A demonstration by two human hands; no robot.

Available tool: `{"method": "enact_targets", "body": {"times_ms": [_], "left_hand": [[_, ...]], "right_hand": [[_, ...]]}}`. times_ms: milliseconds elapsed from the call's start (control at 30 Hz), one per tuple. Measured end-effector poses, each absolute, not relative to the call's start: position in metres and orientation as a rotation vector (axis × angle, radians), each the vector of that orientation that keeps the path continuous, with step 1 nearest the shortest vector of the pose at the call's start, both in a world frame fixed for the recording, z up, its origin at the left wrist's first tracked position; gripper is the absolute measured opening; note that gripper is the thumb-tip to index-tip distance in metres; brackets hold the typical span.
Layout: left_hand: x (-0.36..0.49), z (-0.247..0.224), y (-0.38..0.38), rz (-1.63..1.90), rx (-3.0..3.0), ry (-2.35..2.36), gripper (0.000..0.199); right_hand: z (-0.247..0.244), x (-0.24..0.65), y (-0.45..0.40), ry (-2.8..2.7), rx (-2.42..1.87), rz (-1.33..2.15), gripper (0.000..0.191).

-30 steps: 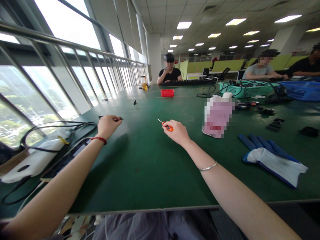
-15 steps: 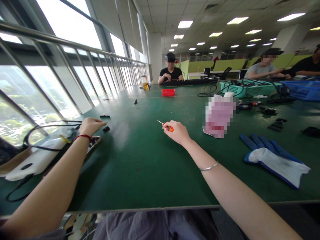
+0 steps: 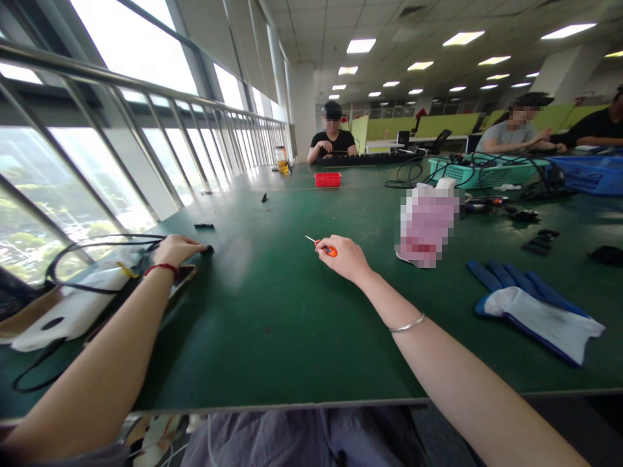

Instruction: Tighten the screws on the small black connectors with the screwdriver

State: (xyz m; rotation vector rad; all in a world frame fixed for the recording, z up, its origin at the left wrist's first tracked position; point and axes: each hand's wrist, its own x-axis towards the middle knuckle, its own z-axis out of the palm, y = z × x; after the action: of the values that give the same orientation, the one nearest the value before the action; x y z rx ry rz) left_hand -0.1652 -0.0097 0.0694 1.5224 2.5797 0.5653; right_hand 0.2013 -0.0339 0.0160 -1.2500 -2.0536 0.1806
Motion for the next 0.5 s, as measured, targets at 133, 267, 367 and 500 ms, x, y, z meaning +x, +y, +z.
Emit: {"method": "enact_targets", "body": {"times_ms": [133,267,367,500], "left_hand": [[-0.1669,0.0682,-0.0083,0.574,1.525,2.561,0.032],[-0.1661,0.0672,-0.0066,0.549,1.507,2.58,0.034],[-0.1658,0.0663,-0.0054,0.534,1.485,2.595,0.035],[-0.167,0.0643,-0.0031,0.548,1.487,2.602,0.035]], "right_hand": [[0.016,0.2013,-0.0343,-2.054,-1.257,0.187,0.017],[0.0156,0.201,-0.0342,-2.057,-1.266,0.194,0.017],[0.0148,0.2014,-0.033,-2.067,-1.263,0.19,0.017],[0.0134,0.2022,-0.0316,-2.075,-1.263,0.195,0.017]]}}
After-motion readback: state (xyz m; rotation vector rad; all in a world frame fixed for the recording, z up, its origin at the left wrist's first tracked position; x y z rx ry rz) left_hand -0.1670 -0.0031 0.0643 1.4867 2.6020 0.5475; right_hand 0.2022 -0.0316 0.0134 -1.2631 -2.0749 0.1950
